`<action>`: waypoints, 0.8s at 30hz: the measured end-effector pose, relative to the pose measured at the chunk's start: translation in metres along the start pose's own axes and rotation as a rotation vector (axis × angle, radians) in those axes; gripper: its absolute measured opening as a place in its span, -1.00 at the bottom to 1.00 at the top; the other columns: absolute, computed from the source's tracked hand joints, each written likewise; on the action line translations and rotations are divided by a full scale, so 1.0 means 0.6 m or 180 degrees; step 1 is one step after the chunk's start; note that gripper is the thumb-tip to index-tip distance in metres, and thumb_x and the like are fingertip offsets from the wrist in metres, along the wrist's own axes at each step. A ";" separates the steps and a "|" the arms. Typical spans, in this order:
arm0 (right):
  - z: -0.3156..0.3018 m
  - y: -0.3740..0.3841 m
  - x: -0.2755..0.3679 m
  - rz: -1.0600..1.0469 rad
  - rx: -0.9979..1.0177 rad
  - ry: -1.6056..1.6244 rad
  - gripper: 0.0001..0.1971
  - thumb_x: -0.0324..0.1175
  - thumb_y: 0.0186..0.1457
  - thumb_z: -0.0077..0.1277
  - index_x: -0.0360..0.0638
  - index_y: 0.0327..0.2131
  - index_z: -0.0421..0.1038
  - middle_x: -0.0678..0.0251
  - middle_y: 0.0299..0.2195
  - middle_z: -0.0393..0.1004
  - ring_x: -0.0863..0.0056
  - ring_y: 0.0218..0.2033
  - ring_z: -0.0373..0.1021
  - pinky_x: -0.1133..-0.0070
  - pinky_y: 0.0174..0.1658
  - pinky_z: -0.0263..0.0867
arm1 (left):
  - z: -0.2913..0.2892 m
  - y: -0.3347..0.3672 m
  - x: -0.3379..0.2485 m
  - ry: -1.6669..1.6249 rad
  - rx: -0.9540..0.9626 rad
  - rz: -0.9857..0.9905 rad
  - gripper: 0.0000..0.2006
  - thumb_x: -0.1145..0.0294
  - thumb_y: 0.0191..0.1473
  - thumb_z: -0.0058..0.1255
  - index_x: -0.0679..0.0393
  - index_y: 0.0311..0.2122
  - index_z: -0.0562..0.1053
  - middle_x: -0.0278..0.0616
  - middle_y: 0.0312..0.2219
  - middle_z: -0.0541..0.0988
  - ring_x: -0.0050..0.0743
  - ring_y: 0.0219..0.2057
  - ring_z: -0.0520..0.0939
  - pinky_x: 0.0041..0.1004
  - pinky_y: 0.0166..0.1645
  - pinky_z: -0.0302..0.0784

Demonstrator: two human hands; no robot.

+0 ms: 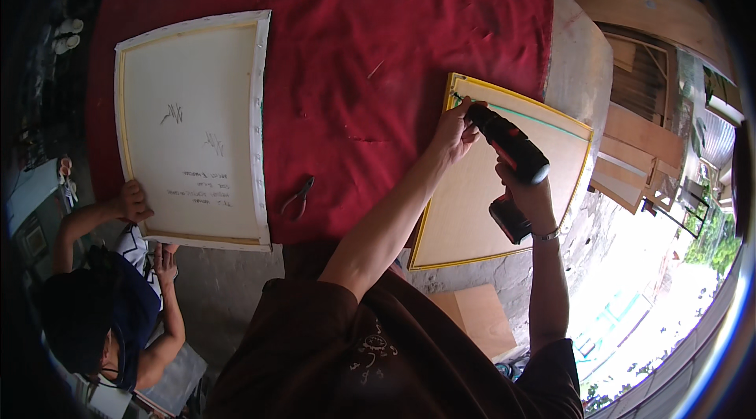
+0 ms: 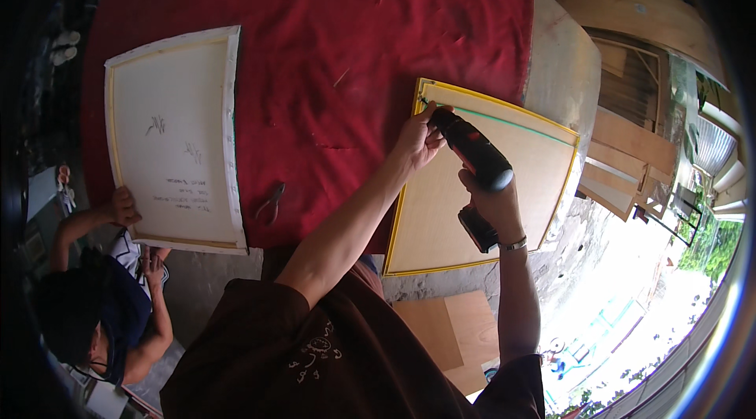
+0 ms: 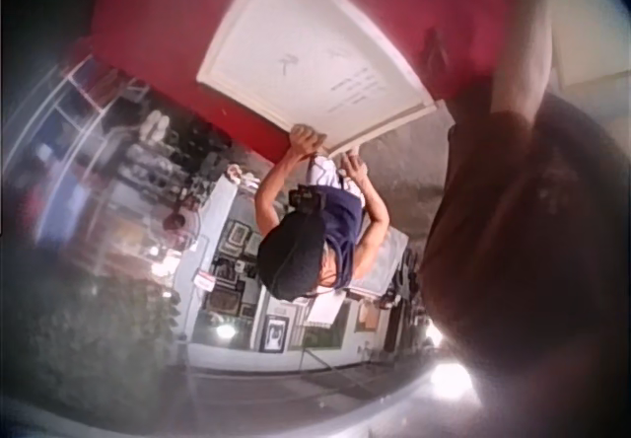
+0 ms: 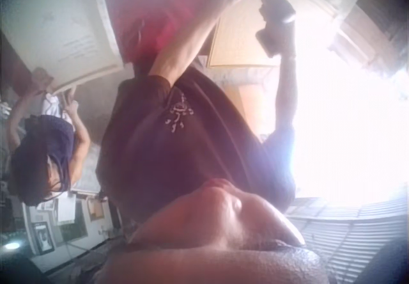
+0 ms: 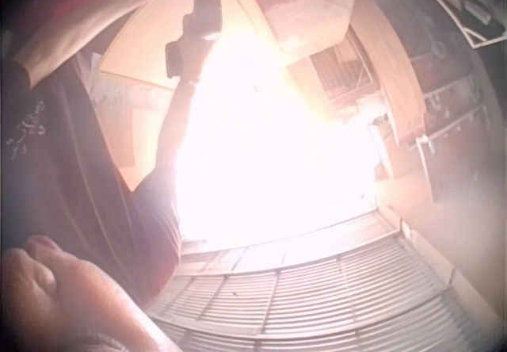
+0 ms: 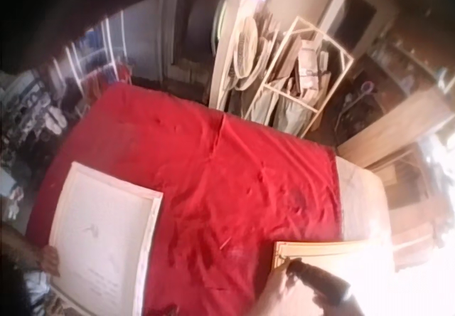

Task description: The person uses a power drill to drive screws into the corners of a yellow picture frame on a wooden table.

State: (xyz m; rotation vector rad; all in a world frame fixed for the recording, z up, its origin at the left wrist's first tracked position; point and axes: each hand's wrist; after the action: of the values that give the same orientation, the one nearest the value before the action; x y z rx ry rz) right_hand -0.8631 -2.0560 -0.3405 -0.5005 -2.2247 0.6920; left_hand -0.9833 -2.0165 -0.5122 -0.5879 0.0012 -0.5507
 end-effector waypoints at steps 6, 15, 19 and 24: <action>0.000 0.012 0.003 -0.0159 0.0022 -0.0195 -0.73 -0.39 0.06 0.22 -0.29 -0.17 0.48 0.38 -0.50 0.51 0.66 -0.65 0.37 0.58 -0.58 0.34 | -0.005 0.005 -0.008 -0.0025 -0.0025 -0.0084 -0.58 0.09 0.40 -0.20 0.26 -0.18 0.56 -0.56 -0.76 0.11 -0.74 -0.76 0.01 -0.60 -0.65 -0.07; -0.011 0.021 -0.003 -0.0214 0.0022 -0.0456 -0.70 -0.32 0.05 0.25 -0.30 -0.19 0.49 0.37 -0.58 0.49 0.63 -0.65 0.40 0.56 -0.58 0.35 | -0.010 0.007 -0.006 -0.0085 -0.0027 -0.0069 -0.58 0.09 0.39 -0.18 0.26 -0.19 0.56 -0.55 -0.76 0.14 -0.74 -0.76 0.02 -0.60 -0.66 -0.06; -0.011 0.015 0.009 -0.0066 0.0003 -0.0542 -0.68 -0.29 0.04 0.27 -0.30 -0.20 0.50 0.35 -0.59 0.50 0.61 -0.66 0.42 0.56 -0.57 0.36 | -0.010 0.005 -0.006 -0.0147 0.0083 -0.0086 -0.58 0.09 0.39 -0.18 0.26 -0.20 0.56 -0.54 -0.76 0.15 -0.74 -0.77 0.02 -0.60 -0.67 -0.06; -0.013 0.016 0.013 -0.0184 -0.0019 -0.0624 -0.67 -0.27 0.03 0.27 -0.30 -0.19 0.50 0.33 -0.58 0.51 0.60 -0.66 0.43 0.53 -0.58 0.37 | -0.008 0.009 -0.002 -0.0146 -0.0028 -0.0056 -0.58 0.11 0.39 -0.19 0.26 -0.20 0.56 -0.53 -0.76 0.16 -0.74 -0.76 0.02 -0.59 -0.67 -0.08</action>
State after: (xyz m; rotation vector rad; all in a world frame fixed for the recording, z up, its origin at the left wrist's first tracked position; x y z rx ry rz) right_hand -0.8609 -2.0420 -0.3378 -0.3835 -2.4144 0.7310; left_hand -0.9825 -2.0147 -0.5192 -0.6095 -0.0448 -0.5543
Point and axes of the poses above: each hand's wrist, its own y-axis towards the middle knuckle, its own z-axis out of the palm, x = y × z
